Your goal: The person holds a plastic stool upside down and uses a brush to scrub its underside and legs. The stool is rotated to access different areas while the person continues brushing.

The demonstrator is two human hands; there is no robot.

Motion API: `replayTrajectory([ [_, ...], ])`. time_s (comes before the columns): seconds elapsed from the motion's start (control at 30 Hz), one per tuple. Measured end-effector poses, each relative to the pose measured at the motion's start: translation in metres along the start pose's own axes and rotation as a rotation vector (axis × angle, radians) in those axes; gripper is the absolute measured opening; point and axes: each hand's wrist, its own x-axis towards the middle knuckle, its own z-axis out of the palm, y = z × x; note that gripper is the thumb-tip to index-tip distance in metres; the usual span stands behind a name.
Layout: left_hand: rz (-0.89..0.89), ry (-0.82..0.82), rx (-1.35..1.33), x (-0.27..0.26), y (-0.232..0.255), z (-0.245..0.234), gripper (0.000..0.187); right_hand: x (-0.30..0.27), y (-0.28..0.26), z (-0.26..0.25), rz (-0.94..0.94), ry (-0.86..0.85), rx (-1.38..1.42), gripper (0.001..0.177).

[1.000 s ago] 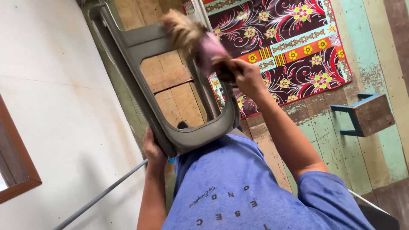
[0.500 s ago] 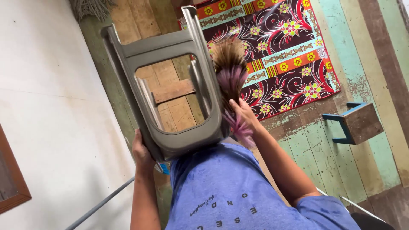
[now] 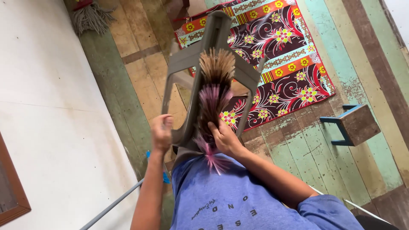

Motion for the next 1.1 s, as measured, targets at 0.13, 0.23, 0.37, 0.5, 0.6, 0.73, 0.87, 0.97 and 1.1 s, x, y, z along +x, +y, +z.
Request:
replayTrajectory([
  [0.13,0.101,-0.273,0.030,0.007,0.013,0.033,0.042,-0.016,-0.031,-0.016,-0.020,0.032,0.002,0.037],
  [0.23,0.201,-0.394,0.105,0.017,-0.003,0.041,0.057,-0.014,-0.005,-0.024,-0.005,0.053,0.006,0.037],
  [0.37,0.163,-0.441,0.250,0.008,0.018,0.046,0.061,-0.009,0.018,-0.042,-0.095,0.088,-0.072,0.027],
  [0.5,0.172,-0.391,0.461,-0.005,0.010,0.060,0.056,0.021,0.093,-0.072,-0.719,0.286,-0.663,0.039],
  [0.6,0.713,-0.081,0.443,-0.034,0.090,0.049,0.021,0.059,0.161,-0.078,-0.820,0.244,-0.686,0.033],
  [0.73,0.055,-0.473,0.504,-0.047,0.063,0.049,0.064,0.098,0.136,-0.087,-0.757,0.355,-0.700,0.038],
  [0.87,-0.035,-0.472,0.563,-0.054,0.060,0.044,0.066,0.137,0.083,-0.076,-0.633,0.494,-0.788,0.033],
  [0.97,-0.044,-0.412,0.562,-0.058,0.044,0.044,0.066,0.158,0.045,-0.066,-0.448,0.446,-0.667,0.018],
  [1.1,-0.116,-0.385,0.538,-0.062,0.049,0.033,0.067,0.157,0.004,-0.061,-0.280,0.373,-0.545,0.013],
])
